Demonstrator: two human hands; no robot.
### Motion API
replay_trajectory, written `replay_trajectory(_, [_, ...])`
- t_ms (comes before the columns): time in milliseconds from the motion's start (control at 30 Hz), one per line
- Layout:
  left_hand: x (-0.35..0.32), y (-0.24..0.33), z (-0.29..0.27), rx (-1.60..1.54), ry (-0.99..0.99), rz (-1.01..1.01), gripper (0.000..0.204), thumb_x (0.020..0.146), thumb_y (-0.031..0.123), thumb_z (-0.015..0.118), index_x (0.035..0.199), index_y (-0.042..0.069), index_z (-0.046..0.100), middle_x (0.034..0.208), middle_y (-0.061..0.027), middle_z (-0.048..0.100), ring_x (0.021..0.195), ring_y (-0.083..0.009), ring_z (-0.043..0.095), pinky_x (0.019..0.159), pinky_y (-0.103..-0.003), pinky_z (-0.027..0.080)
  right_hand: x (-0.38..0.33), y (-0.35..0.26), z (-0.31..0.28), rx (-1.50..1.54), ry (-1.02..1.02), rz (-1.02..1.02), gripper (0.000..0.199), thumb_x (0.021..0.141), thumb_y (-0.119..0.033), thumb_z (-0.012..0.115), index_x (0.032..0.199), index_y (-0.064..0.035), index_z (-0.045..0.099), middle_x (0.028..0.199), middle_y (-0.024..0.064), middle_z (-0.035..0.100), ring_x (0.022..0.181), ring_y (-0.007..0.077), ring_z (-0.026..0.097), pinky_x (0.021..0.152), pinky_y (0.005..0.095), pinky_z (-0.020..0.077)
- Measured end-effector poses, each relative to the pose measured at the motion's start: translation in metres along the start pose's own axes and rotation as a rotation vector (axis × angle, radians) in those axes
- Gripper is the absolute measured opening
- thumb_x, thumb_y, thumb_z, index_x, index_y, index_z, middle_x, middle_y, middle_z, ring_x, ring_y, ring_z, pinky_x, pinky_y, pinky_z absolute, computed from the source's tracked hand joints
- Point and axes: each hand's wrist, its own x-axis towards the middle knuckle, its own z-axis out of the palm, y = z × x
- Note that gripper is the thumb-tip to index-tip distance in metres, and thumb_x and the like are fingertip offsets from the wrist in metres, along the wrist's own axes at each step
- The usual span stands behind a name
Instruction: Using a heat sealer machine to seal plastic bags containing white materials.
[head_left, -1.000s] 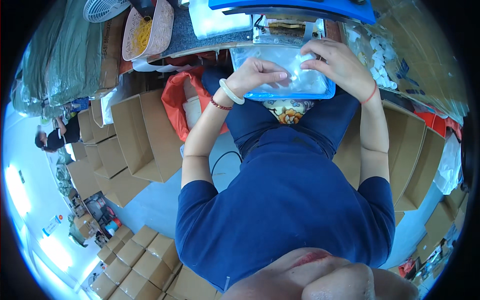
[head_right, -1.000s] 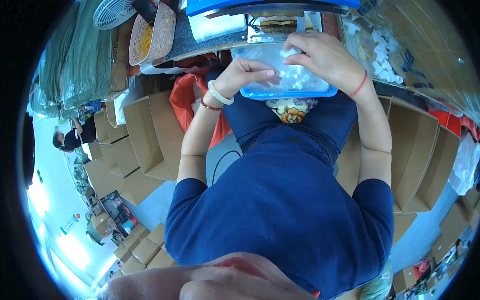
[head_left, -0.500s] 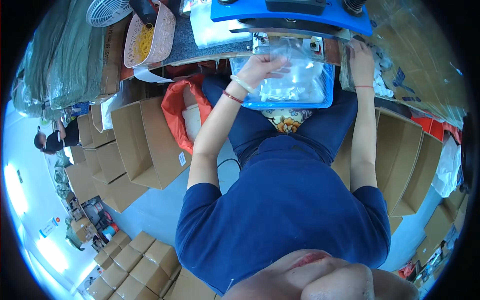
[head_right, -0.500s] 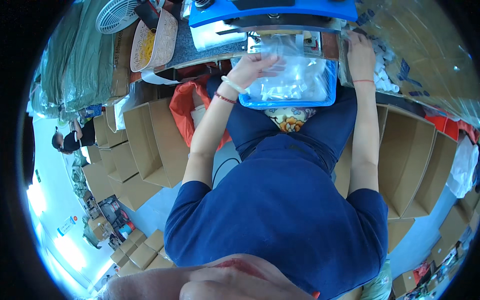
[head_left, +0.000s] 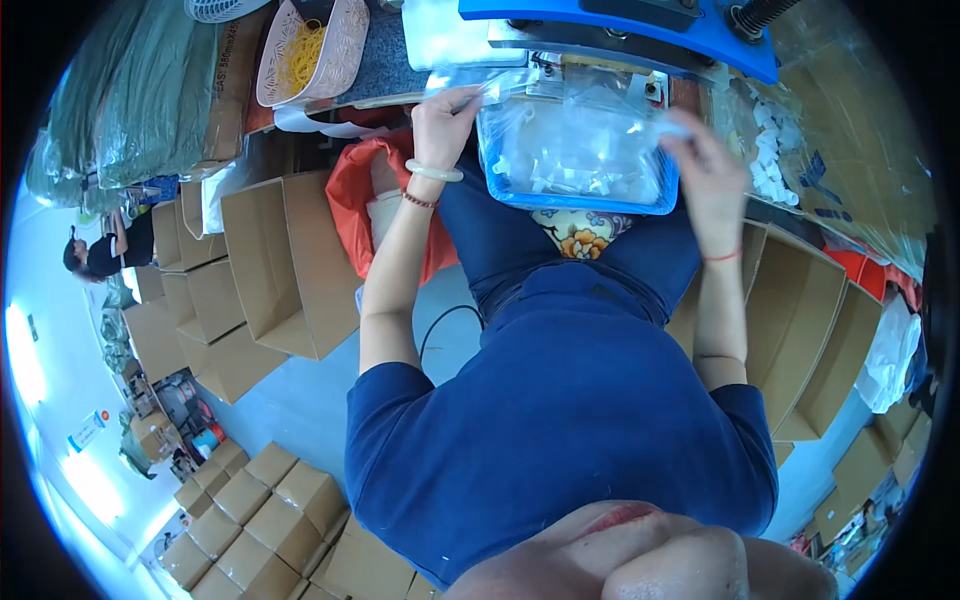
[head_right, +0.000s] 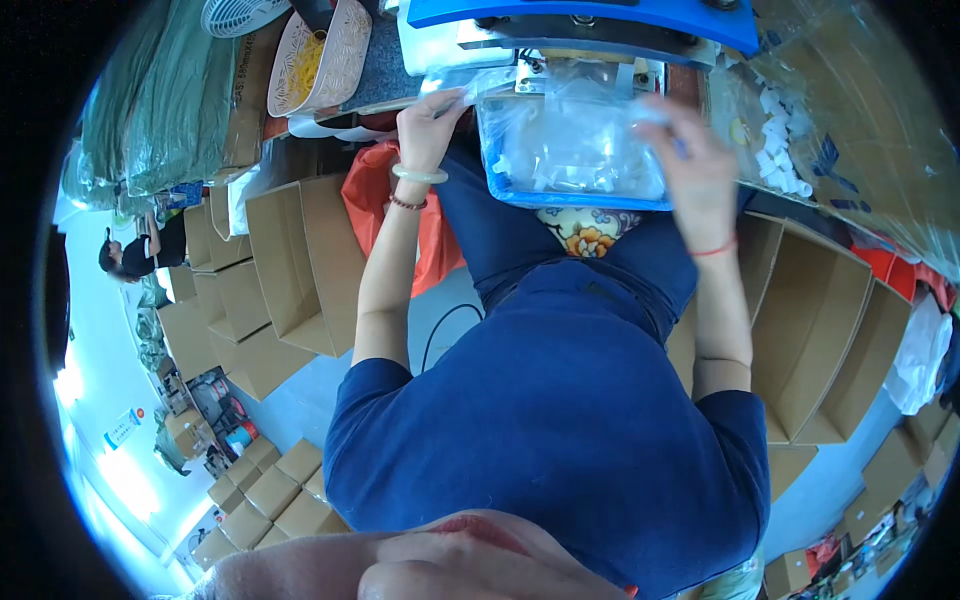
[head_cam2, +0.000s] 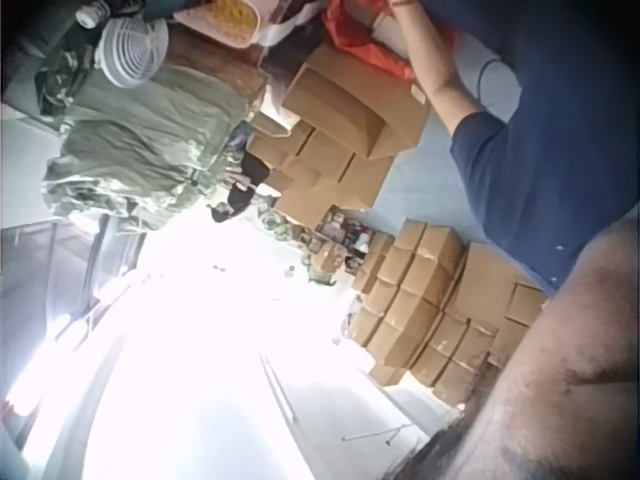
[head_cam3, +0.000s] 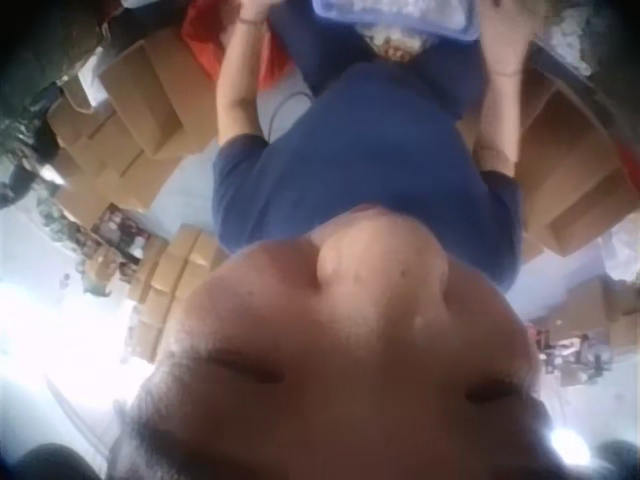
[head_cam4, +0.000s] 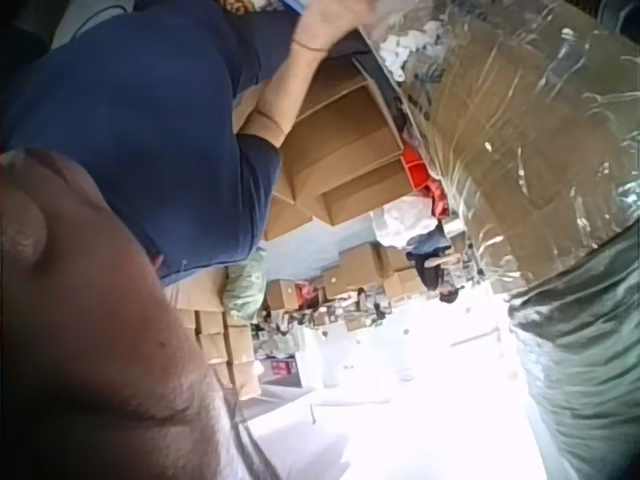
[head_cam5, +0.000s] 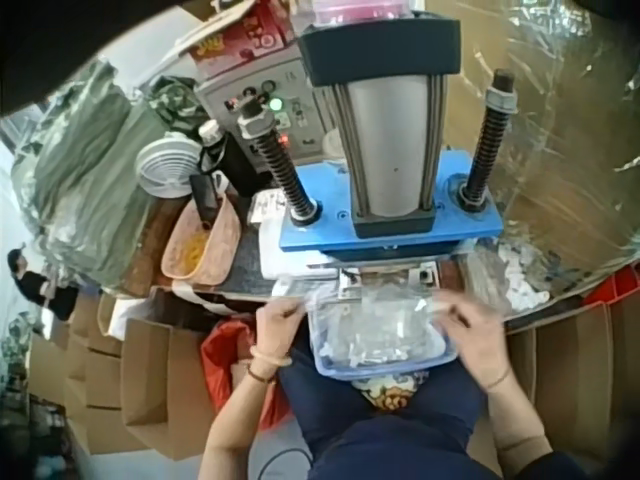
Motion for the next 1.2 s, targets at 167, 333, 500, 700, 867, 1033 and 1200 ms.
replay_trajectory(167, [-0.008,0.068,-0.008,-0.364,-0.205,-0.203,0.021,0.082,0.01,0.077,0.099,-0.001,0.073,0.087,-0.0027,0.072,0.078,-0.0051,0.061,0.072,-0.019,0.048,0.008,-0.027,0.031,0.033,-0.051,-0.367,0.028,0.08,-0.01,0.075,0.107,-0.0038,0.07,0.103,0.006,0.07,0.09,0.0168,0.063,0.081,0.0268,0.0488])
replay_trajectory(333, [-0.008,0.098,-0.007,-0.512,-0.388,-0.216,0.022,0.083,0.012,0.075,0.101,-0.001,0.073,0.084,-0.004,0.072,0.078,-0.0062,0.062,0.072,-0.021,0.05,0.024,-0.046,0.016,-0.1,-0.202,-0.442,0.026,0.08,-0.015,0.074,0.103,-0.0036,0.069,0.099,0.0111,0.069,0.092,0.0255,0.064,0.083,0.0343,0.0493])
replay_trajectory(500, [-0.001,0.086,0.011,-0.792,-0.938,-0.437,0.025,0.088,0.017,0.07,0.104,-0.003,0.071,0.092,-0.0107,0.073,0.084,-0.0141,0.068,0.078,-0.025,0.054,0.043,-0.028,0.0,-0.311,-0.616,-0.265,0.032,0.087,-0.027,0.067,0.111,-0.0055,0.066,0.102,0.0121,0.068,0.091,0.0297,0.064,0.082,0.0355,0.0499])
replay_trajectory(700, [0.01,0.07,0.06,-1.159,-0.82,-0.71,0.026,0.092,0.012,0.064,0.11,-0.007,0.064,0.105,-0.0162,0.069,0.093,-0.0213,0.069,0.083,-0.032,0.057,0.052,0.028,-0.009,-0.257,-0.291,-0.074,0.035,0.091,-0.032,0.061,0.114,-0.0061,0.065,0.114,0.0134,0.067,0.098,0.0318,0.065,0.082,0.0369,0.0512])
replay_trajectory(867, [0.028,0.066,0.086,-1.373,-0.688,-0.847,0.025,0.094,0.01,0.06,0.115,-0.004,0.061,0.113,-0.0167,0.066,0.104,-0.0273,0.065,0.092,-0.036,0.053,0.066,0.1,-0.051,-0.95,0.249,0.06,0.031,0.093,-0.036,0.056,0.108,-0.0096,0.066,0.104,0.0201,0.066,0.097,0.0407,0.063,0.083,0.0454,0.0503])
replay_trajectory(1033, [0.021,0.06,0.073,-1.225,-0.673,-0.803,0.027,0.092,0.015,0.065,0.113,-0.002,0.064,0.112,-0.0156,0.067,0.103,-0.0241,0.065,0.09,-0.033,0.054,0.078,0.154,-0.04,-1.249,0.301,-0.089,0.026,0.09,-0.034,0.06,0.102,-0.0116,0.066,0.114,0.0226,0.058,0.101,0.0432,0.057,0.088,0.0499,0.0461])
replay_trajectory(1200, [0.048,0.023,0.05,-0.411,-0.025,-0.223,0.023,0.088,0.02,0.069,0.091,-0.002,0.072,0.085,-0.0057,0.073,0.069,-0.0181,0.069,0.064,-0.028,0.055,0.066,0.152,-0.035,-1.059,0.268,-0.16,0.026,0.087,-0.018,0.063,0.113,-0.0124,0.064,0.116,0.017,0.059,0.102,0.0382,0.057,0.089,0.0461,0.046])
